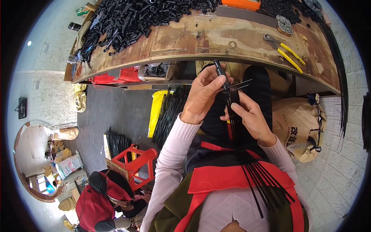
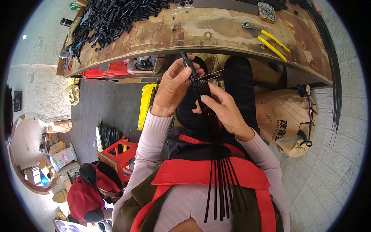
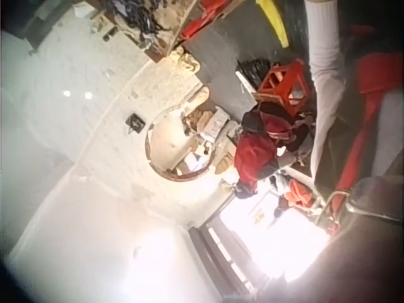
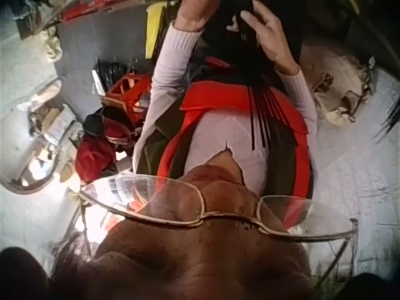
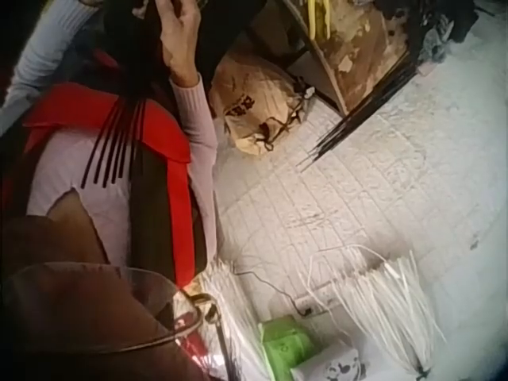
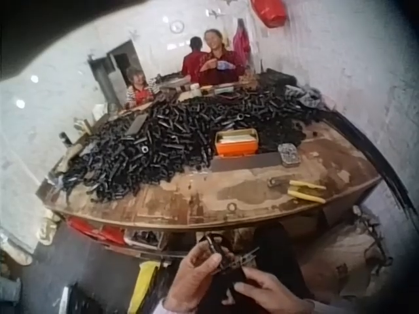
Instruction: Assembling small plastic components and metal pins onto wiring harnesses at a production workbench.
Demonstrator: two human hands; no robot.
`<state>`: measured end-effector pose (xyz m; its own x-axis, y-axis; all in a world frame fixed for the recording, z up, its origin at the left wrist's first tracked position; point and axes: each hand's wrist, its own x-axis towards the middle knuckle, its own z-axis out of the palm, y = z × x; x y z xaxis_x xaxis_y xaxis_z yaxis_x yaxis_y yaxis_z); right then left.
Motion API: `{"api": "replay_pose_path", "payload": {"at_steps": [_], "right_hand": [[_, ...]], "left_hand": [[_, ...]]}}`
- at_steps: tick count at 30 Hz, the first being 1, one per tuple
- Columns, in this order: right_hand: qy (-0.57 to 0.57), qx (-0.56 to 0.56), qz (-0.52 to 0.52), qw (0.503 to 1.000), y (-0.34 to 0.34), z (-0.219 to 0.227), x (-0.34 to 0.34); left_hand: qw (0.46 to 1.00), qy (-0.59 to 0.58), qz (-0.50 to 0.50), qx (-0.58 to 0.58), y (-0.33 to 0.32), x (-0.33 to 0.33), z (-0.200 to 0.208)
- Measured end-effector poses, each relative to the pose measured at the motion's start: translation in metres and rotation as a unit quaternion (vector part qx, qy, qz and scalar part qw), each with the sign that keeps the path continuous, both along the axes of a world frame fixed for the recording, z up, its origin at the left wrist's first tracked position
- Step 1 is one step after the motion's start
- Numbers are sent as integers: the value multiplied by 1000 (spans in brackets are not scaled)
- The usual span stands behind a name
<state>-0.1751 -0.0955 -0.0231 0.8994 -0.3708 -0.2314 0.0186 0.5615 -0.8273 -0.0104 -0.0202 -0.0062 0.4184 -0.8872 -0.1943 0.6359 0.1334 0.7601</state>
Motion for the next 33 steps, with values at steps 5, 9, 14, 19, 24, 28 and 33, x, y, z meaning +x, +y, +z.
{"api": "replay_pose_path", "payload": {"at_steps": [5,9,14,19,24,28,33], "right_hand": [[-1,7,-8,1000,0,1,0],[4,4,-4,1000,-1,-1,0],[2,13,-7,1000,-1,-2,1],[-2,16,-7,1000,-2,-1,2],[-18,21,0,1000,-4,-5,1],[-22,31,2,999,-5,-6,-1],[-11,36,-1,999,-5,-7,0]], "left_hand": [[1000,-2,-18,15,2,6,-1],[999,0,27,22,-2,-2,2],[993,-96,41,55,-3,4,-3],[985,-144,44,79,-2,5,3],[995,-95,-8,27,-2,8,-5],[995,-92,-27,17,-2,8,-4],[997,-63,-15,31,3,5,-5]]}}
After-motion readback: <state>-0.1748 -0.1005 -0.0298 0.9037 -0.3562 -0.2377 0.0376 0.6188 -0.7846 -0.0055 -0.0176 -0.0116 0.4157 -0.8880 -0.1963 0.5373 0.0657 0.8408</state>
